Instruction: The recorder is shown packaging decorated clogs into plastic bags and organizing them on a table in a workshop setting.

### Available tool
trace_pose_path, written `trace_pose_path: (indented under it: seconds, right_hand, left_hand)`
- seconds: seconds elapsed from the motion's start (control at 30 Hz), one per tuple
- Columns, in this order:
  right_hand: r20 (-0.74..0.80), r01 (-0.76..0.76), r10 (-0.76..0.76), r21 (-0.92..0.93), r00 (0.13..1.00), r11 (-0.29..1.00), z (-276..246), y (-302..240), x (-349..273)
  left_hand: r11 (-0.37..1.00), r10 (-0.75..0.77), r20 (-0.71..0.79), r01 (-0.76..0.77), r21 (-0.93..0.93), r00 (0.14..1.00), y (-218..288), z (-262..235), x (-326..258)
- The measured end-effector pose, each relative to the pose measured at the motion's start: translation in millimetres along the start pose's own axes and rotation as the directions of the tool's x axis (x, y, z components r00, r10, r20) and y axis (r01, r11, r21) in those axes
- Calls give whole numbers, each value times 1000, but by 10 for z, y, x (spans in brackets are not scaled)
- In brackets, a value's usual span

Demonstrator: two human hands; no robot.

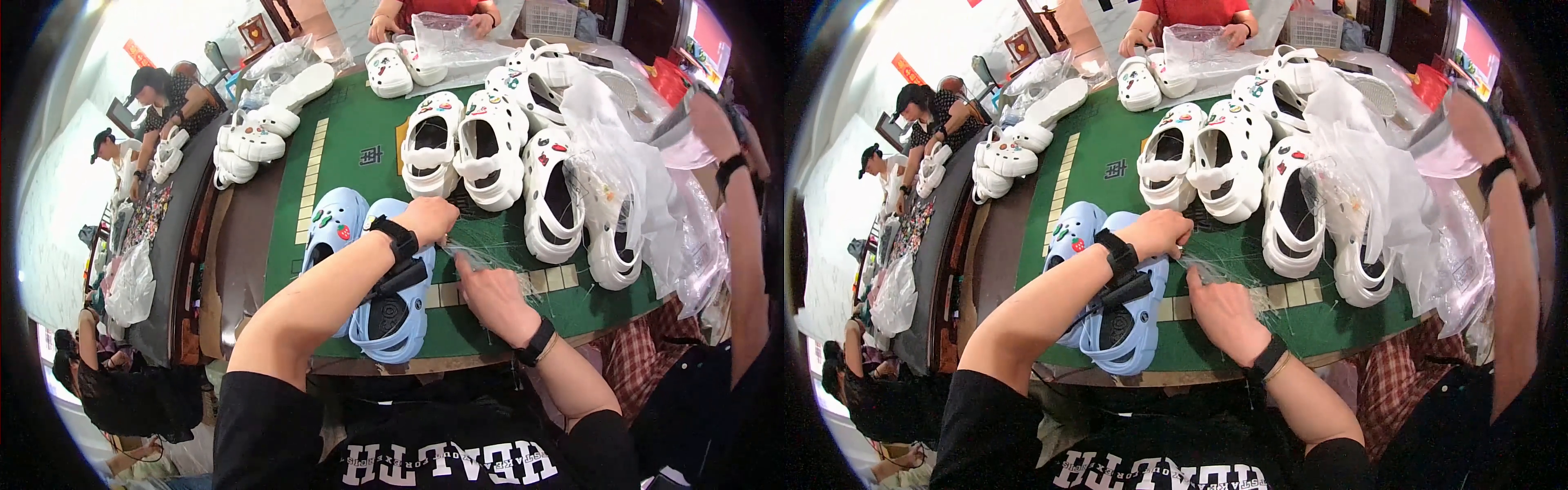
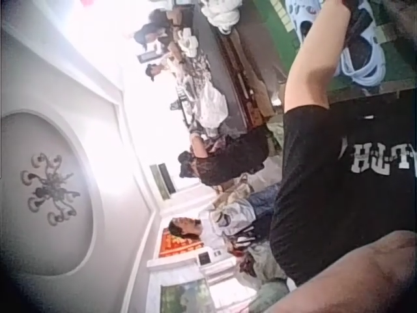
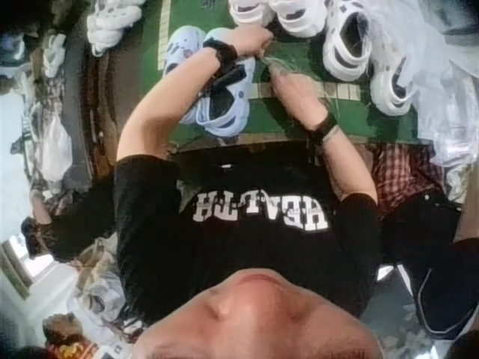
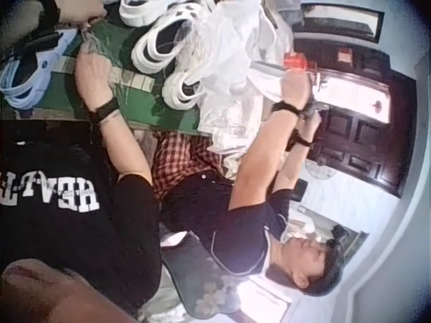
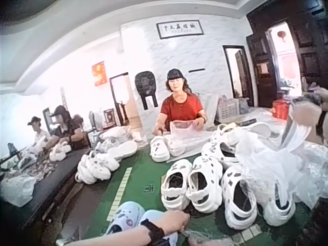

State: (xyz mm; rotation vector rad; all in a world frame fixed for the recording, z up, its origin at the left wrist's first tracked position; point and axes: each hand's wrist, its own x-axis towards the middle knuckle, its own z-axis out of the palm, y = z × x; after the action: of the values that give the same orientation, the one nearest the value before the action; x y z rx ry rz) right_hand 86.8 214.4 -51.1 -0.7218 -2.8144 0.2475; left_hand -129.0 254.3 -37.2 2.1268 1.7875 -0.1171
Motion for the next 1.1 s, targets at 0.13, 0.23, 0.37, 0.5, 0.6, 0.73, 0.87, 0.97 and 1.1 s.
trace_pose_path:
  seconds: [0.13, 0.23, 0.37, 0.5, 0.6, 0.73, 0.87, 0.97, 1.1]
  right_hand:
    - [30, -9, 9, -14, 1000, 1000, -13, -4, 28]
    - [31, -31, 32, -13, 999, 999, -19, 7, 19]
    - [47, -21, 22, -8, 999, 1000, -19, 13, 26]
    - [63, -33, 33, 0, 997, 999, -13, 48, 41]
    - [-25, -107, 113, 159, 993, 981, -127, 61, 115]
    - [-31, -136, 143, 165, 989, 977, -56, 196, 159]
    - [27, -133, 131, 120, 991, 984, -70, 223, 164]
    - [-4, -119, 120, 119, 993, 986, -45, 247, 167]
    - [-46, -107, 117, 174, 992, 979, -49, 291, 167]
  left_hand:
    - [989, 146, -96, -147, 0, 985, -78, 74, 27]
    - [987, 144, -78, -149, -65, 987, -41, 29, 18]
    - [973, 62, -106, -83, -215, 993, -85, 7, 6]
    - [978, 18, -193, -58, -201, 981, -61, -17, -4]
    - [973, -39, -190, -5, -230, 981, -62, -18, 0]
    - [956, -47, -261, -32, -291, 964, -87, 1, 4]
    - [966, -114, -408, 5, -259, 906, 8, 58, 42]
    - [945, -200, -391, 71, -320, 898, -8, 64, 54]
    - [931, -205, -346, 73, -357, 915, -69, 29, 68]
